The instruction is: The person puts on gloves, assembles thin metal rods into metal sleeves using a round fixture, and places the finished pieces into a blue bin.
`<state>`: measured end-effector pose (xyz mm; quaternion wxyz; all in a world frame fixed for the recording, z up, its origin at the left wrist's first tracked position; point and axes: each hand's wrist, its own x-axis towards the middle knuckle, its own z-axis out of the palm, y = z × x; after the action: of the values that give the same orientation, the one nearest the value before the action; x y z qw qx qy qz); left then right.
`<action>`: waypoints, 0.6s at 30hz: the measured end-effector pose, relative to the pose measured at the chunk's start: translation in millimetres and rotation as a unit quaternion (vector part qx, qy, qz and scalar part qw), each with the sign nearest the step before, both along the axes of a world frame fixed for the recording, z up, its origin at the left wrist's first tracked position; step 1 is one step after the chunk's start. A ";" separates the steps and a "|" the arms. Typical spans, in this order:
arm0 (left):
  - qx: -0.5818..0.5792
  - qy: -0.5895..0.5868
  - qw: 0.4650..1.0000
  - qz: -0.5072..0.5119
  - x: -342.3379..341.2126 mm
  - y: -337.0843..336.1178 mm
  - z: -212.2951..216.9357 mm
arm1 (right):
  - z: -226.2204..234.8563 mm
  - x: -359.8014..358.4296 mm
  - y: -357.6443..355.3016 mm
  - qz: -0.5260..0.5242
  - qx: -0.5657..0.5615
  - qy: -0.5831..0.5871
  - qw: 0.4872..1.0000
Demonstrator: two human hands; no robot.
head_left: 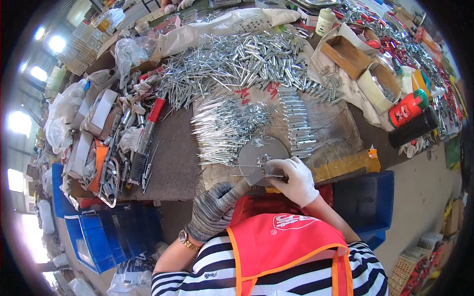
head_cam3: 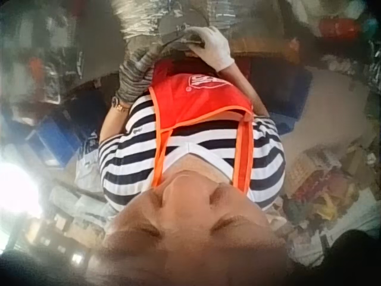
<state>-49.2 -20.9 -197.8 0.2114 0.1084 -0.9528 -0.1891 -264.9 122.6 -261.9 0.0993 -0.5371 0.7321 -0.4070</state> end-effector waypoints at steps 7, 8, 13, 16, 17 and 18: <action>-0.028 -0.189 0.981 0.030 -4.8 1.7 8.7 | -4.4 0.2 -0.4 -0.003 -0.014 0.019 1.000; -0.024 -0.184 0.981 0.054 -5.2 1.9 12.8 | -4.5 -0.5 -0.8 -0.002 -0.012 0.029 1.000; -0.068 -0.110 0.989 0.078 -4.6 -11.6 -4.0 | -7.5 -3.3 -1.7 0.044 -0.046 0.098 0.993; -0.028 -0.124 0.983 0.129 -6.6 -17.2 0.1 | -2.7 -4.0 -7.6 0.068 -0.052 0.139 0.987; -0.028 -0.141 0.982 0.125 -5.0 -19.5 -0.8 | 2.3 -2.8 -10.8 0.072 -0.046 0.168 0.982; -0.028 -0.158 0.980 0.121 -2.8 -21.0 -2.8 | 3.9 -1.2 -12.5 0.075 -0.046 0.182 0.979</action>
<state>-52.0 -41.9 -200.6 0.0828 0.2453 -0.9589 -0.1158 -266.0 110.1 -258.0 -0.0305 -0.6594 0.6764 -0.3267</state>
